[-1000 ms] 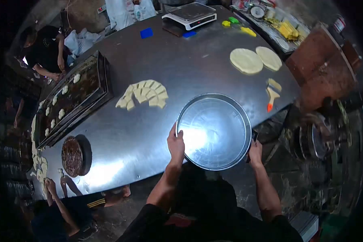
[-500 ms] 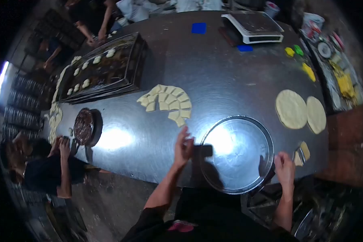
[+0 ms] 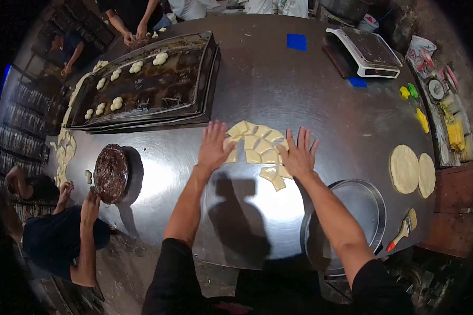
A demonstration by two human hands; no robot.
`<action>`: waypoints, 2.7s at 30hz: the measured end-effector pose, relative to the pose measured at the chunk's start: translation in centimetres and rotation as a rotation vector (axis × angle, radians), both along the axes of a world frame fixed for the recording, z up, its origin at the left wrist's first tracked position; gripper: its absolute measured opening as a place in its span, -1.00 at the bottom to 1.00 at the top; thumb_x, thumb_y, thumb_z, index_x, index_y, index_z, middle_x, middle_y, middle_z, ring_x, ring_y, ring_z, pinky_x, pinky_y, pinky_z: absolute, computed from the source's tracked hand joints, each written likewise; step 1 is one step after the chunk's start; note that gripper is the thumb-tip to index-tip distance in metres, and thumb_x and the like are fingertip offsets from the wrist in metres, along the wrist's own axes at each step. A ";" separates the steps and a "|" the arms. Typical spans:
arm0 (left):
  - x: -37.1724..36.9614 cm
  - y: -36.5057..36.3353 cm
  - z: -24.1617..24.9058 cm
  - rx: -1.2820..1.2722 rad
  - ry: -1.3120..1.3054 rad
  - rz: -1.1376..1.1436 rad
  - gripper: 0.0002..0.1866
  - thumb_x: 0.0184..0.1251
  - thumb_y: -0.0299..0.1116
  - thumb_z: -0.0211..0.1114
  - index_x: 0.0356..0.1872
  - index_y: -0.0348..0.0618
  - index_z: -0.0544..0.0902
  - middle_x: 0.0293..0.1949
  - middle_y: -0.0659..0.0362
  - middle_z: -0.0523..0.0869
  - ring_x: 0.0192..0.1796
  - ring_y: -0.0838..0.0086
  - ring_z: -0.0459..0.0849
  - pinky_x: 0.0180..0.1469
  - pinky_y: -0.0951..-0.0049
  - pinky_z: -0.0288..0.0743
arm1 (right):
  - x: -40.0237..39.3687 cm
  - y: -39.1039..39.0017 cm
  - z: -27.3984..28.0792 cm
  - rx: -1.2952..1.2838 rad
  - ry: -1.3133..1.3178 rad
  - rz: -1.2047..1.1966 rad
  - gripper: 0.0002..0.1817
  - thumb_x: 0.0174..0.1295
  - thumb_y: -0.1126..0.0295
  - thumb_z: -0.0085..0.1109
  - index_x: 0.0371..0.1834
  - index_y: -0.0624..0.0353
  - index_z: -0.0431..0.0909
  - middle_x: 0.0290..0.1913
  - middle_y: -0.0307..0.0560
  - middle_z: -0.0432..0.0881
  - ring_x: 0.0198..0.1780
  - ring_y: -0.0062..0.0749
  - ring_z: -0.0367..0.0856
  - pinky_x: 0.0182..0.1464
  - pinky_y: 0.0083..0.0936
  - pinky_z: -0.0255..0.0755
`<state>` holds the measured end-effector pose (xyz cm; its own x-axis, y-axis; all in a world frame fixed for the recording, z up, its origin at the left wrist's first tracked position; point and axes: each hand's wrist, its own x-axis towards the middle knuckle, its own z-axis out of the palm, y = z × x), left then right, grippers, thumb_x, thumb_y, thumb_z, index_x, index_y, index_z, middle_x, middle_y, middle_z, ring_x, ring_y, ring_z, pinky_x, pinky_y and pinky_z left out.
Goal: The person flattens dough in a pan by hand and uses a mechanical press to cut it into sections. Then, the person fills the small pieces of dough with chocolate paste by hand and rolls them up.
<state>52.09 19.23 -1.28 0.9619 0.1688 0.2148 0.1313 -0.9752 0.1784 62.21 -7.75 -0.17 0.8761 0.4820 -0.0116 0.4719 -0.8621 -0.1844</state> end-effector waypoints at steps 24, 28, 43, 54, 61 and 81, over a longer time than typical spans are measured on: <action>3.2 -1.2 4.7 -1.526 0.445 -0.330 -0.64 0.18 -0.59 0.13 0.05 -0.21 0.48 -0.11 0.17 0.61 -0.15 0.60 0.56 -0.17 0.60 0.46 | -2.9 4.9 2.4 1.062 1.064 -0.172 -0.41 0.16 0.48 0.24 0.30 0.31 0.37 -0.03 0.06 0.61 -0.06 -0.36 0.63 -0.06 -0.52 0.53; -5.6 1.2 11.9 -1.763 0.469 -0.125 -0.73 0.25 -0.59 0.12 -0.02 -0.18 0.51 -0.19 0.20 0.58 -0.13 0.60 0.54 -0.15 0.57 0.45 | -8.1 5.3 10.0 1.156 1.282 -0.067 -0.41 0.16 0.51 0.28 0.30 0.34 0.36 -0.01 0.01 0.59 -0.04 -0.44 0.61 -0.06 -0.55 0.56; -24.4 12.3 7.5 -1.171 0.204 0.529 -0.58 0.45 -0.38 0.12 0.28 -0.26 0.47 0.05 0.17 0.68 -0.02 0.59 0.60 -0.06 0.60 0.49 | -14.9 9.5 0.3 0.784 0.936 0.231 -0.45 0.24 0.48 0.19 0.33 0.24 0.34 0.29 0.17 0.41 0.28 -0.12 0.44 0.30 -0.36 0.35; -10.6 -8.5 11.4 -1.047 -0.027 0.192 -0.64 0.45 -0.39 0.11 0.16 -0.39 0.53 0.00 0.03 0.66 0.06 0.37 0.59 0.19 0.42 0.39 | -6.4 -17.9 10.3 0.737 0.206 0.080 -0.55 0.20 0.44 0.16 0.19 0.28 0.46 0.21 0.21 0.48 0.24 0.05 0.43 0.32 -0.17 0.27; 10.5 -37.0 10.3 -1.091 0.242 -0.411 -0.65 0.32 -0.44 0.26 0.09 -0.34 0.58 -0.07 0.05 0.70 -0.02 0.46 0.65 0.06 0.46 0.52 | 8.4 -45.1 8.3 0.543 -0.043 -0.468 -0.53 0.25 0.23 0.18 0.17 0.26 0.50 0.14 0.22 0.56 0.19 0.06 0.50 0.24 -0.22 0.36; 30.4 -58.5 6.1 -1.428 0.935 -0.237 -0.47 0.20 -0.36 0.32 0.23 -0.26 0.49 0.04 0.05 0.65 0.02 0.35 0.65 -0.01 0.37 0.56 | 20.3 -55.9 8.0 0.756 0.670 -0.335 -0.55 0.01 0.14 0.37 -0.15 0.28 0.59 -0.14 0.03 0.67 -0.12 -0.34 0.61 -0.08 -0.44 0.48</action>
<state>82.47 -39.24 4.80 0.6934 -0.4401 -0.5705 0.5755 -0.1381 0.8061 82.50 -63.68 7.79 0.8910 0.3016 -0.3394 -0.1645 -0.4822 -0.8605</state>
